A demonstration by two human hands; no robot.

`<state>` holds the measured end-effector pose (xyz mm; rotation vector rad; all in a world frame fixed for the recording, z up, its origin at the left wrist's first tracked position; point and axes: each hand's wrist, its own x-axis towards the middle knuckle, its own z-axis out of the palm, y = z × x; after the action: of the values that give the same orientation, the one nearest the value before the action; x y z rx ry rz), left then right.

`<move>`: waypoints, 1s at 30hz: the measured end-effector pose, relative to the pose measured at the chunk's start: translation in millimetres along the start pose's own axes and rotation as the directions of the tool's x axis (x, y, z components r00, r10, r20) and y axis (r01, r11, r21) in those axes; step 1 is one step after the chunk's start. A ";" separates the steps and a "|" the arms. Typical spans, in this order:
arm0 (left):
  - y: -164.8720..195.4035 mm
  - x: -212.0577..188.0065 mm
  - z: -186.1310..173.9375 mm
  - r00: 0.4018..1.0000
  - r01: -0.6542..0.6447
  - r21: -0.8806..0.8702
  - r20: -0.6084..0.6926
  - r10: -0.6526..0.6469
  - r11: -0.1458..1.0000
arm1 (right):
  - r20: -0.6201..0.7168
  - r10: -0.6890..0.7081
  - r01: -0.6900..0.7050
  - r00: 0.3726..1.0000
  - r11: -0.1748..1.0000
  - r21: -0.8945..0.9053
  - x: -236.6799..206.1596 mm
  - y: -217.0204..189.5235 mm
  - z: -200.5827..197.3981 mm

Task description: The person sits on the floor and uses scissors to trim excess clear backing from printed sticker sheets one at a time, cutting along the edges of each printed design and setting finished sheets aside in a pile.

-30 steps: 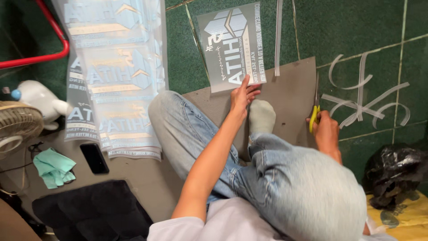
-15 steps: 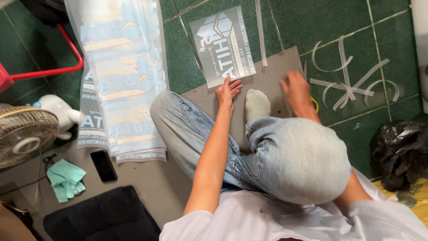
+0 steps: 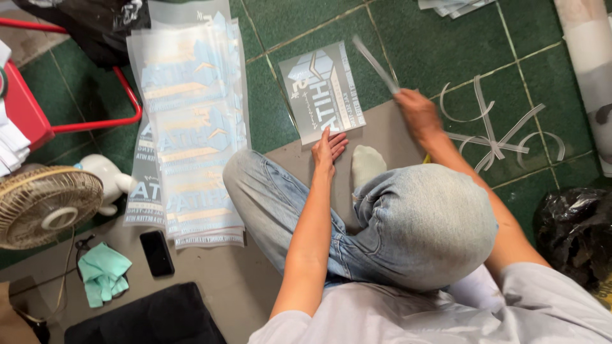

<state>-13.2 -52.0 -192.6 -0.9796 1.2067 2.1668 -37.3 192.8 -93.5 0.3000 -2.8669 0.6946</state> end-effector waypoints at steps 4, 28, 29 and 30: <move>0.8 -2.3 -0.4 1.000 -0.015 0.006 -0.018 0.015 1.000 | -0.020 0.136 -0.138 0.990 0.976 -0.169 -53.6 42.1 -47.4; 62.4 63.1 125.2 0.790 -0.380 0.644 -0.147 0.595 0.664 | -0.296 0.479 -0.486 0.826 0.872 0.054 -122.6 62.0 -1.7; 75.2 73.9 149.1 0.794 -0.437 0.545 -0.141 0.592 0.716 | -0.293 0.471 -0.478 0.832 0.877 0.051 -122.7 67.0 -3.0; 87.6 82.9 173.4 0.757 -0.480 0.574 -0.111 0.644 0.663 | -0.289 0.464 -0.471 0.838 0.881 0.049 -122.6 71.7 -4.2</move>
<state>-187.8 58.3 -148.3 -0.7657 2.3792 1.9310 64.5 276.0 -147.3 -0.4929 -2.6620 0.7057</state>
